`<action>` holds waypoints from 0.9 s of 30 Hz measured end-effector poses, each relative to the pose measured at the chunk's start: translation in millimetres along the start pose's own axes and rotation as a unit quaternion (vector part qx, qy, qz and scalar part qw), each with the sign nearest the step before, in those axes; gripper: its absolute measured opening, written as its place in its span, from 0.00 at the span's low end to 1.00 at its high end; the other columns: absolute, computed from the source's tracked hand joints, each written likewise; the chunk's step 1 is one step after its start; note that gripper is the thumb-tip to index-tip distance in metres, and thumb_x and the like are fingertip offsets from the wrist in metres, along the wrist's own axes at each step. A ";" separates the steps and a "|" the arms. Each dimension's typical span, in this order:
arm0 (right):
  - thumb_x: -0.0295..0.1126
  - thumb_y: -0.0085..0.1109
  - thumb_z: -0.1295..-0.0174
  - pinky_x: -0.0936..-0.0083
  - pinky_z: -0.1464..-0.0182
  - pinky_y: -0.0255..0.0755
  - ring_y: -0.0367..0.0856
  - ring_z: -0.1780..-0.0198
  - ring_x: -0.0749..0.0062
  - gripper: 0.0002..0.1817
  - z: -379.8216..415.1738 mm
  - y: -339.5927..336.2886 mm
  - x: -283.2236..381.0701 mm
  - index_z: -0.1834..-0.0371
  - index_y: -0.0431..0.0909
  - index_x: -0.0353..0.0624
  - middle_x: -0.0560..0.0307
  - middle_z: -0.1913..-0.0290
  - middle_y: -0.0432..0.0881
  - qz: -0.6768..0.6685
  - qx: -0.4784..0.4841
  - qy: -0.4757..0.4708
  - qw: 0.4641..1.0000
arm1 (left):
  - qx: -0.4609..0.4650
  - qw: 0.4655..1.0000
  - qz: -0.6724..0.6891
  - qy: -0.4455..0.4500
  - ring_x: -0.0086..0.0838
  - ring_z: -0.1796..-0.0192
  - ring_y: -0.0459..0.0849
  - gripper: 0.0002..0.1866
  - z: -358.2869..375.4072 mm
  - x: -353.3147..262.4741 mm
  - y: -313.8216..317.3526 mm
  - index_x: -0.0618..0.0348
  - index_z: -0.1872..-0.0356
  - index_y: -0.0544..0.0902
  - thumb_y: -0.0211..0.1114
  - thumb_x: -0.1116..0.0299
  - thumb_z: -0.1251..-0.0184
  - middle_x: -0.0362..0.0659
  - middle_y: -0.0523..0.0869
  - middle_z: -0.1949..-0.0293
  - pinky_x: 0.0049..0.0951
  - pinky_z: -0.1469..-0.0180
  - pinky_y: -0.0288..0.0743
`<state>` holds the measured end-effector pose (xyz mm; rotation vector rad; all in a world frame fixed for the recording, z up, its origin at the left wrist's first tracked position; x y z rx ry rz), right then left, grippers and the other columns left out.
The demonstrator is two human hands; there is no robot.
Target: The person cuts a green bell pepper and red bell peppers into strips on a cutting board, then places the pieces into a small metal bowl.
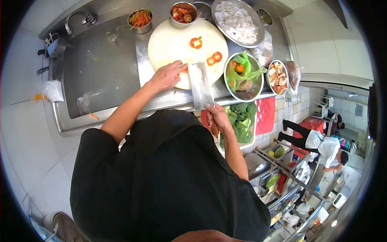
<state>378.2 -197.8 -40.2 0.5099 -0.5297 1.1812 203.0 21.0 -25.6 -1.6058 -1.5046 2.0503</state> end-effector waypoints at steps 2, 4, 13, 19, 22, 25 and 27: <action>0.38 0.58 0.23 0.75 0.82 0.67 0.70 0.85 0.76 0.10 2.4 0.3 2.4 0.60 0.73 0.46 0.64 0.80 0.72 -0.033 0.018 -0.008 0.999 | 0.010 1.000 -0.001 0.018 0.48 0.36 0.81 0.33 -7.0 -0.2 5.7 0.58 0.26 0.74 0.69 0.72 0.33 0.54 0.78 0.34 0.41 0.34 0.77; 0.38 0.58 0.22 0.75 0.82 0.67 0.69 0.85 0.76 0.10 10.1 0.5 7.1 0.60 0.72 0.47 0.64 0.80 0.72 -0.059 0.025 -0.009 0.998 | -0.014 0.999 0.032 0.002 0.48 0.37 0.81 0.32 -9.6 7.4 6.7 0.58 0.26 0.74 0.68 0.72 0.33 0.54 0.78 0.34 0.41 0.34 0.77; 0.38 0.57 0.22 0.73 0.82 0.68 0.69 0.85 0.76 0.10 -10.4 -19.7 -33.7 0.60 0.71 0.47 0.63 0.79 0.73 -0.102 0.051 0.016 0.993 | -0.022 0.999 0.037 -0.027 0.44 0.46 0.85 0.22 -26.8 2.0 20.2 0.58 0.35 0.83 0.66 0.70 0.30 0.51 0.81 0.46 0.40 0.41 0.79; 0.38 0.61 0.25 0.73 0.82 0.70 0.71 0.85 0.76 0.11 -7.3 4.1 -7.5 0.62 0.71 0.46 0.63 0.79 0.73 -0.026 0.046 0.007 0.999 | -0.088 0.995 0.041 -0.023 0.42 0.56 0.88 0.11 -23.2 6.4 22.0 0.61 0.51 0.89 0.69 0.71 0.32 0.49 0.84 0.55 0.37 0.51 0.83; 0.38 0.61 0.25 0.73 0.82 0.70 0.71 0.85 0.76 0.12 -1.7 4.8 4.4 0.63 0.72 0.45 0.63 0.80 0.73 0.009 0.039 -0.014 0.999 | -0.157 0.983 0.088 -0.027 0.40 0.60 0.87 0.08 -16.4 9.6 12.9 0.61 0.57 0.89 0.71 0.71 0.35 0.48 0.84 0.59 0.35 0.55 0.83; 0.37 0.61 0.25 0.75 0.81 0.69 0.71 0.85 0.75 0.12 11.0 7.3 23.4 0.66 0.73 0.44 0.63 0.80 0.73 0.006 0.036 -0.043 0.998 | -0.207 0.969 0.129 -0.035 0.37 0.62 0.87 0.07 -22.8 14.7 -14.3 0.61 0.59 0.89 0.73 0.72 0.36 0.47 0.85 0.61 0.33 0.58 0.83; 0.37 0.61 0.25 0.75 0.79 0.68 0.73 0.84 0.75 0.12 21.3 5.7 39.8 0.64 0.75 0.43 0.63 0.79 0.75 0.001 0.004 -0.082 0.997 | -0.251 0.959 0.133 -0.012 0.33 0.63 0.87 0.06 -38.7 17.7 -40.3 0.62 0.60 0.88 0.74 0.74 0.37 0.46 0.85 0.62 0.30 0.60 0.82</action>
Point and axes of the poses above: each hand's wrist, its own z-axis away from the middle knuckle, its own y-axis out of the palm, x = y × z, the point moved 7 cm from there along -z, towards the middle knuckle
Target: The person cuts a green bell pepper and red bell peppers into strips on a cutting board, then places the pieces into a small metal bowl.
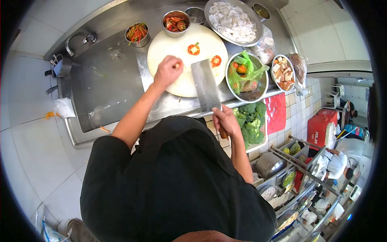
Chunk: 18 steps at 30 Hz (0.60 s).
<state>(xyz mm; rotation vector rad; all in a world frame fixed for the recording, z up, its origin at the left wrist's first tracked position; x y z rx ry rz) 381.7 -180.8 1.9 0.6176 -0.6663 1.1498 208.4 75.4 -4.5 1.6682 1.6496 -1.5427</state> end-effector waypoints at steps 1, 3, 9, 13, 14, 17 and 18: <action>0.37 0.61 0.25 0.73 0.78 0.68 0.74 0.83 0.75 0.12 2.3 -5.9 8.5 0.62 0.77 0.41 0.61 0.79 0.76 0.053 -0.041 -0.032 0.997 | -0.031 0.999 -0.001 0.032 0.31 0.63 0.87 0.06 -21.8 -2.1 -9.4 0.63 0.61 0.88 0.74 0.74 0.37 0.46 0.86 0.62 0.27 0.62 0.82; 0.38 0.61 0.25 0.70 0.75 0.70 0.78 0.81 0.75 0.12 8.6 -17.4 22.5 0.57 0.80 0.38 0.56 0.78 0.79 0.158 -0.125 -0.093 0.975 | -0.079 0.995 -0.052 0.040 0.30 0.62 0.88 0.06 -71.4 -21.2 -32.9 0.61 0.62 0.89 0.76 0.71 0.37 0.47 0.89 0.60 0.30 0.60 0.82; 0.41 0.62 0.28 0.54 0.59 0.79 0.87 0.64 0.40 0.17 40.2 -25.9 53.5 0.45 0.85 0.41 0.36 0.67 0.87 0.367 -0.229 -0.128 0.892 | -0.059 0.941 -0.317 0.103 0.46 0.41 0.85 0.24 -136.2 -38.9 -31.5 0.55 0.39 0.86 0.76 0.60 0.35 0.53 0.85 0.41 0.43 0.35 0.78; 0.43 0.64 0.30 0.51 0.53 0.80 0.88 0.55 0.38 0.17 46.2 -34.3 10.3 0.43 0.87 0.50 0.39 0.60 0.88 0.421 -0.234 -0.081 0.873 | 0.019 0.983 -0.128 0.130 0.45 0.40 0.84 0.19 -89.3 -26.1 16.5 0.58 0.44 0.89 0.74 0.63 0.33 0.52 0.87 0.44 0.41 0.35 0.77; 0.43 0.64 0.31 0.51 0.52 0.80 0.88 0.55 0.38 0.17 49.1 -33.1 2.4 0.43 0.87 0.50 0.39 0.60 0.88 0.424 -0.237 -0.081 0.871 | 0.078 0.991 -0.087 0.060 0.44 0.41 0.84 0.18 -77.6 -18.4 31.7 0.58 0.45 0.89 0.74 0.63 0.34 0.51 0.87 0.45 0.41 0.36 0.77; 0.44 0.66 0.33 0.51 0.51 0.81 0.88 0.55 0.39 0.18 55.8 -34.2 -19.6 0.44 0.88 0.50 0.39 0.59 0.89 0.421 -0.248 -0.074 0.870 | 0.214 0.972 -0.010 -0.101 0.42 0.44 0.86 0.17 -47.0 -5.7 73.8 0.59 0.48 0.89 0.74 0.62 0.34 0.50 0.87 0.47 0.40 0.39 0.79; 0.44 0.66 0.33 0.51 0.51 0.81 0.88 0.54 0.39 0.18 58.2 -35.7 -22.1 0.44 0.88 0.51 0.39 0.59 0.89 0.422 -0.253 -0.073 0.867 | 0.238 0.964 -0.017 -0.118 0.42 0.45 0.86 0.17 -41.5 -6.0 87.1 0.60 0.49 0.89 0.74 0.61 0.35 0.49 0.87 0.49 0.40 0.40 0.80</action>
Point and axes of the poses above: each hand's wrist, its own z-axis away from the middle knuckle, its own y-axis out of the palm, x = y × z, the point moved 7 cm from there along -z, towards the middle knuckle
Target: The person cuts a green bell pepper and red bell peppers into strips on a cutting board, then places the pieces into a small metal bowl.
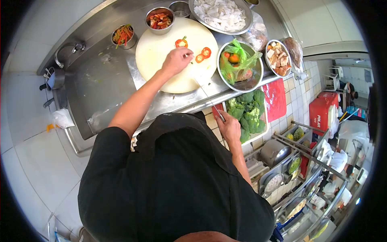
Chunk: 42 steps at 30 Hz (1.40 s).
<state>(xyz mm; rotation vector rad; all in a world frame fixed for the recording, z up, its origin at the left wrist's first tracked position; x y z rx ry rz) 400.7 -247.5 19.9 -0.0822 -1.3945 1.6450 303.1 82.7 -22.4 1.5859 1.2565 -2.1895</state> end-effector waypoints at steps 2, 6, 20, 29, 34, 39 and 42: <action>0.44 0.67 0.33 0.52 0.50 0.81 0.88 0.54 0.39 0.18 3.5 1.0 -5.5 0.44 0.88 0.51 0.39 0.58 0.89 0.006 -0.008 0.003 1.000 | -0.008 0.999 -0.033 0.021 0.43 0.48 0.88 0.17 -3.1 -7.0 21.9 0.60 0.51 0.90 0.74 0.60 0.35 0.49 0.88 0.52 0.41 0.43 0.81; 0.44 0.67 0.33 0.52 0.48 0.80 0.87 0.52 0.39 0.18 3.4 4.3 -17.0 0.44 0.87 0.51 0.40 0.58 0.89 -0.027 0.012 0.026 0.999 | -0.088 0.983 -0.103 0.122 0.47 0.54 0.89 0.14 -14.5 -7.0 46.2 0.60 0.55 0.91 0.73 0.61 0.33 0.48 0.90 0.59 0.42 0.46 0.82; 0.41 0.67 0.32 0.55 0.56 0.80 0.88 0.59 0.39 0.18 -18.8 16.8 -11.7 0.43 0.87 0.44 0.36 0.64 0.87 -0.051 0.055 0.021 0.997 | -0.054 0.870 0.442 -0.211 0.17 0.64 0.81 0.09 132.3 76.6 -51.7 0.62 0.48 0.87 0.66 0.72 0.23 0.37 0.89 0.60 0.21 0.59 0.78; 0.40 0.70 0.34 0.55 0.55 0.82 0.91 0.58 0.43 0.18 -50.9 30.2 45.3 0.44 0.88 0.47 0.37 0.59 0.90 0.034 -0.021 -0.132 0.990 | -0.016 0.879 0.386 -0.279 0.19 0.63 0.84 0.10 270.5 108.5 -109.7 0.56 0.51 0.85 0.64 0.65 0.26 0.37 0.88 0.59 0.23 0.64 0.79; 0.36 0.72 0.34 0.66 0.58 0.78 0.80 0.69 0.62 0.21 -65.6 41.5 11.7 0.40 0.85 0.40 0.43 0.67 0.86 -0.045 0.031 -0.073 0.996 | 0.183 0.849 0.121 -0.481 0.25 0.66 0.86 0.13 461.0 184.4 -131.4 0.60 0.56 0.88 0.64 0.62 0.32 0.39 0.86 0.66 0.30 0.64 0.84; 0.39 0.69 0.32 0.62 0.66 0.75 0.77 0.75 0.65 0.21 -56.5 30.2 23.5 0.41 0.84 0.38 0.42 0.72 0.85 -0.028 0.027 -0.086 0.996 | 0.260 0.778 -0.299 -0.488 0.52 0.39 0.85 0.28 528.4 227.7 -122.4 0.59 0.47 0.88 0.70 0.45 0.35 0.57 0.89 0.44 0.48 0.38 0.79; 0.41 0.65 0.29 0.61 0.62 0.78 0.83 0.72 0.55 0.20 -39.3 18.6 41.5 0.41 0.85 0.38 0.41 0.71 0.87 -0.125 0.127 0.019 0.984 | 0.160 0.933 -0.084 -0.311 0.49 0.46 0.88 0.20 399.1 151.6 -115.4 0.63 0.51 0.90 0.70 0.55 0.30 0.54 0.91 0.51 0.46 0.41 0.79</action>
Point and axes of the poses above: each hand's wrist, its own z-axis away from the middle knuckle, its own y-axis out of the palm, x = y × z, the point moved 7 cm from there along -z, towards the middle knuckle
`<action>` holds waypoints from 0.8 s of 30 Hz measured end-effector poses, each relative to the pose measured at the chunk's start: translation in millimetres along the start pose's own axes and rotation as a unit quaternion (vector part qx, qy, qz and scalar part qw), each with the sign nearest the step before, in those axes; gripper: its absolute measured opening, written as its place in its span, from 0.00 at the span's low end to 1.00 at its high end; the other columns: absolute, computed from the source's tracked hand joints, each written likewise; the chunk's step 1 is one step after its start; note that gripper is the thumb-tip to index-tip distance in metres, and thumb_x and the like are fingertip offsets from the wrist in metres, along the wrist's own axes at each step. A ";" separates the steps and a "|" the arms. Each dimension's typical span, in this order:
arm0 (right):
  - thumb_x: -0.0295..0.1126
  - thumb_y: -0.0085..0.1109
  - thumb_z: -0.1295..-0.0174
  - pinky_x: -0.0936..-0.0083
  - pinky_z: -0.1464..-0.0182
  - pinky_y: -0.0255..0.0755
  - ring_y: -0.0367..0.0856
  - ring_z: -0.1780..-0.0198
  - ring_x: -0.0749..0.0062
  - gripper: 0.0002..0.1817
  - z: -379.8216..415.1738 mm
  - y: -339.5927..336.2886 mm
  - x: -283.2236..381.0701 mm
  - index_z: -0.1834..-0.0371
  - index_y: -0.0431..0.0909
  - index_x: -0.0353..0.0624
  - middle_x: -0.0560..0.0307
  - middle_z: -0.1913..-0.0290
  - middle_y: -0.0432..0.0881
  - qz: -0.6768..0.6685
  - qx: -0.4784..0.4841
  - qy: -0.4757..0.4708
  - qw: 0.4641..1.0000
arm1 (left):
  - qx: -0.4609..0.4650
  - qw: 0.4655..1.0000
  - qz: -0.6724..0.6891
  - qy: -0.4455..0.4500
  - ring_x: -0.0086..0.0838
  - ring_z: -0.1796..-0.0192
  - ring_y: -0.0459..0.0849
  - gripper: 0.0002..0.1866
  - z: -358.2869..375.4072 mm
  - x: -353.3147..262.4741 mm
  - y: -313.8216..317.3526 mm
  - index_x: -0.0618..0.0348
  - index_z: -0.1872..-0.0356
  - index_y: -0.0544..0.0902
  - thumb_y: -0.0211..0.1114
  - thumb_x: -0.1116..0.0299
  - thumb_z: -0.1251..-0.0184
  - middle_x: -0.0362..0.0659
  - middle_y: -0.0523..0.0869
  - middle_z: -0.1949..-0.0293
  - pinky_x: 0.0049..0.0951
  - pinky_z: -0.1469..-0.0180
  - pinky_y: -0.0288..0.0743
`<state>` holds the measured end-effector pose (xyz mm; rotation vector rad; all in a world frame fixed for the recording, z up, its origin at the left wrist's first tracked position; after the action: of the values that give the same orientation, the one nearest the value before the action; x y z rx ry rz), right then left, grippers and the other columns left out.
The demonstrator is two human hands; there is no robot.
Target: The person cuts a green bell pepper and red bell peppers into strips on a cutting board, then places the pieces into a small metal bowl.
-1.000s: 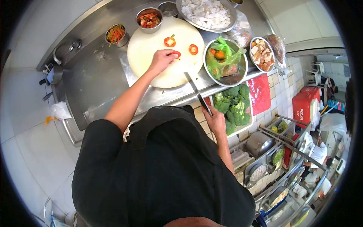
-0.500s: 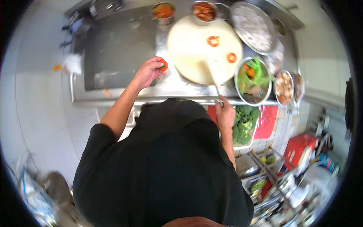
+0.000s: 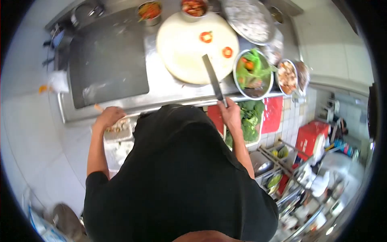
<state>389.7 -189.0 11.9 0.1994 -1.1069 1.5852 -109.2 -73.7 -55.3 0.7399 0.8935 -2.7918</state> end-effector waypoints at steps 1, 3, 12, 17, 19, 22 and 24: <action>0.42 0.65 0.29 0.60 0.56 0.79 0.88 0.64 0.50 0.21 2.3 -3.2 -1.2 0.42 0.85 0.38 0.37 0.65 0.88 0.050 -0.020 -0.016 0.998 | -0.054 0.997 0.045 0.043 0.46 0.48 0.88 0.18 -14.7 -60.9 -23.2 0.63 0.51 0.89 0.68 0.57 0.27 0.53 0.91 0.53 0.43 0.42 0.79; 0.43 0.65 0.29 0.56 0.52 0.78 0.89 0.59 0.44 0.21 2.5 -0.6 -28.0 0.43 0.85 0.37 0.35 0.63 0.88 0.041 -0.057 -0.058 0.996 | -0.130 0.975 0.115 0.138 0.36 0.51 0.87 0.15 -56.1 -155.1 -42.8 0.64 0.50 0.89 0.68 0.61 0.25 0.49 0.90 0.55 0.36 0.45 0.80; 0.43 0.62 0.25 0.70 0.76 0.69 0.76 0.81 0.75 0.17 37.9 -2.9 -62.5 0.59 0.81 0.38 0.60 0.80 0.76 -0.100 0.030 0.077 0.992 | -0.234 0.904 -0.006 0.358 0.43 0.51 0.87 0.24 -247.4 -435.7 -13.1 0.60 0.41 0.85 0.74 0.58 0.34 0.52 0.86 0.48 0.38 0.44 0.82; 0.38 0.63 0.26 0.73 0.77 0.68 0.74 0.82 0.76 0.15 51.5 4.5 -73.9 0.69 0.75 0.40 0.61 0.80 0.76 -0.198 0.031 0.081 0.976 | -0.192 0.904 0.025 0.381 0.48 0.51 0.88 0.22 -283.2 -425.7 2.8 0.61 0.45 0.84 0.75 0.66 0.39 0.52 0.87 0.53 0.39 0.42 0.82; 0.37 0.62 0.27 0.73 0.77 0.68 0.74 0.82 0.76 0.15 53.4 7.4 -75.7 0.68 0.75 0.40 0.61 0.80 0.77 -0.223 0.035 0.081 0.971 | -0.148 0.909 0.166 0.353 0.47 0.49 0.88 0.23 -251.7 -398.3 -4.7 0.62 0.45 0.84 0.76 0.68 0.42 0.51 0.88 0.52 0.39 0.42 0.82; 0.34 0.60 0.26 0.74 0.75 0.70 0.76 0.80 0.75 0.12 48.1 15.1 -78.3 0.64 0.77 0.37 0.59 0.78 0.78 -0.230 0.058 0.091 0.967 | -0.173 0.892 0.236 0.343 0.46 0.44 0.88 0.24 -203.0 -342.2 -3.1 0.62 0.46 0.85 0.78 0.68 0.45 0.51 0.89 0.49 0.41 0.39 0.80; 0.33 0.59 0.28 0.72 0.73 0.75 0.81 0.78 0.72 0.11 34.9 15.2 -82.0 0.63 0.79 0.34 0.56 0.75 0.82 -0.168 0.050 0.068 0.982 | -0.240 0.886 0.158 0.364 0.46 0.40 0.85 0.24 -183.5 -309.7 -5.7 0.62 0.46 0.85 0.79 0.67 0.45 0.51 0.89 0.48 0.42 0.35 0.77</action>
<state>391.1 -269.0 -30.2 0.3229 -0.8377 1.3312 236.1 25.2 -31.7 1.6797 1.3372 -1.8621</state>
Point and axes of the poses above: each hand's wrist, its own z-axis away from the middle knuckle, its own y-axis out of the palm, x = y × z, the point moved 7 cm from there along -z, towards the middle knuckle
